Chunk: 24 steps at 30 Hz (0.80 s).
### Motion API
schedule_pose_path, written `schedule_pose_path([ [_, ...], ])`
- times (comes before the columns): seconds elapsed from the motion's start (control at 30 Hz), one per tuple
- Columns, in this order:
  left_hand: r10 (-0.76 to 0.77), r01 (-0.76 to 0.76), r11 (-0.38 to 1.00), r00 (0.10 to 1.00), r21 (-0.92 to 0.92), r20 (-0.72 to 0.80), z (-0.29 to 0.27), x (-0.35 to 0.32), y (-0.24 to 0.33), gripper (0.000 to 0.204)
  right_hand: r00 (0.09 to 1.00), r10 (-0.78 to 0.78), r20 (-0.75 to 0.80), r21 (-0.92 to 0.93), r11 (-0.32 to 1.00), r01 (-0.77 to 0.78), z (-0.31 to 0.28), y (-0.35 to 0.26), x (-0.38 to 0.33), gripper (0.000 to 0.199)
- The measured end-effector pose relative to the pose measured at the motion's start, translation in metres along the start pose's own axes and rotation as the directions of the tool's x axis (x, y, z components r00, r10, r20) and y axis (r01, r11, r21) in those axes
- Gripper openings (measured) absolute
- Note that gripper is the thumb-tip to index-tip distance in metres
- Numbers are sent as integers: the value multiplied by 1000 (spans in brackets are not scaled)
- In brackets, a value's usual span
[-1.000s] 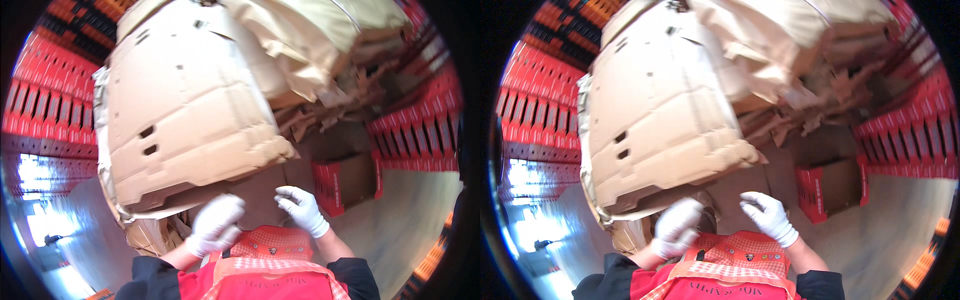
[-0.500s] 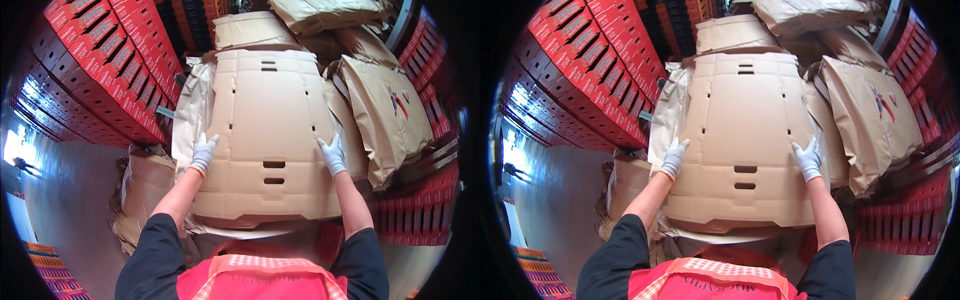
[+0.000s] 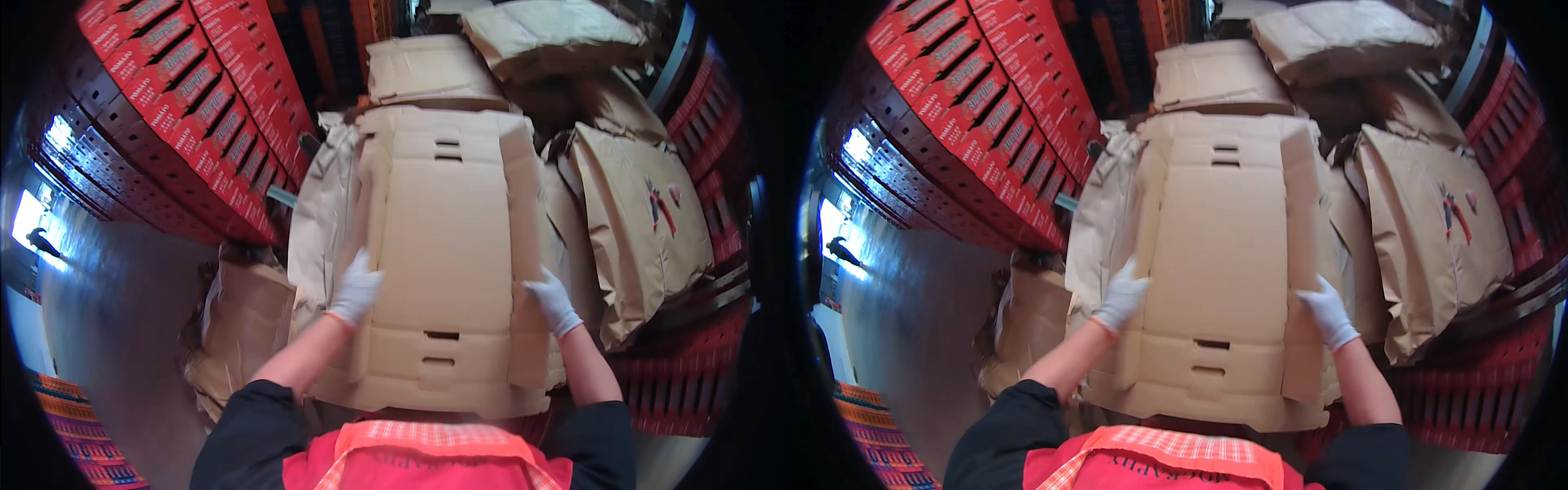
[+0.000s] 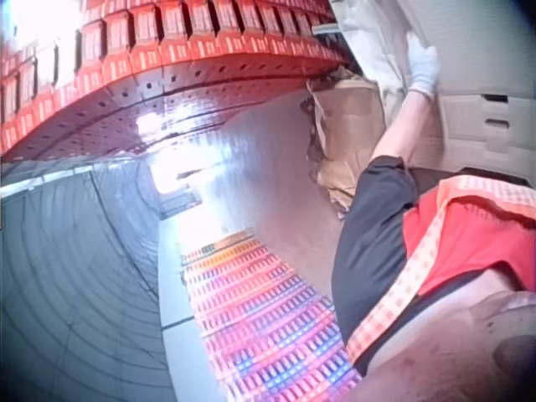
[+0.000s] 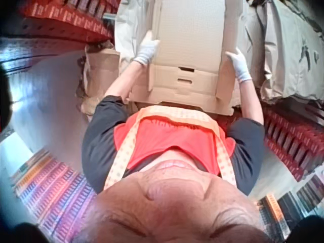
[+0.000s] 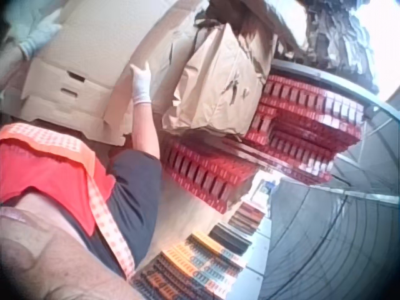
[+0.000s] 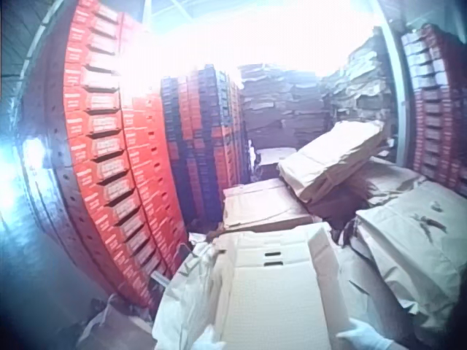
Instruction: The person repeatedly picks flat cardboard sheets, folds them into red-labeled rectangular boxes, and stacks the finished boxes on a nearby pile. The process is continuous and repetitive throughout the clip.
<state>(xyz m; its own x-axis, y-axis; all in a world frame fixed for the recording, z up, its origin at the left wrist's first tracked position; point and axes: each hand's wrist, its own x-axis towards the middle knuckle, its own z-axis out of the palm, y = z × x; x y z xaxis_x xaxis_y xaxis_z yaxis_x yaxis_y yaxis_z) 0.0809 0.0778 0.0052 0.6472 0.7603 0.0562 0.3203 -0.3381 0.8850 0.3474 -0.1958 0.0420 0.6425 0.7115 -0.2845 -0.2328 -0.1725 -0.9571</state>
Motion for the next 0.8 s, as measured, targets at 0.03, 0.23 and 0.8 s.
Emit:
schedule_pose_path([
  [0.03,127,-48,927,973,372,-191,45,-14,15,70,976,-194,103,-3,981,196,31,10,-2,75],
  [0.23,203,-103,795,974,598,-102,65,-8,-3,62,852,-409,326,-861,245,447,124,25,-4,49],
  [0.8,587,-621,738,784,266,201,-72,-39,99,8,469,-811,349,-610,184,771,3,-69,-62,42],
])
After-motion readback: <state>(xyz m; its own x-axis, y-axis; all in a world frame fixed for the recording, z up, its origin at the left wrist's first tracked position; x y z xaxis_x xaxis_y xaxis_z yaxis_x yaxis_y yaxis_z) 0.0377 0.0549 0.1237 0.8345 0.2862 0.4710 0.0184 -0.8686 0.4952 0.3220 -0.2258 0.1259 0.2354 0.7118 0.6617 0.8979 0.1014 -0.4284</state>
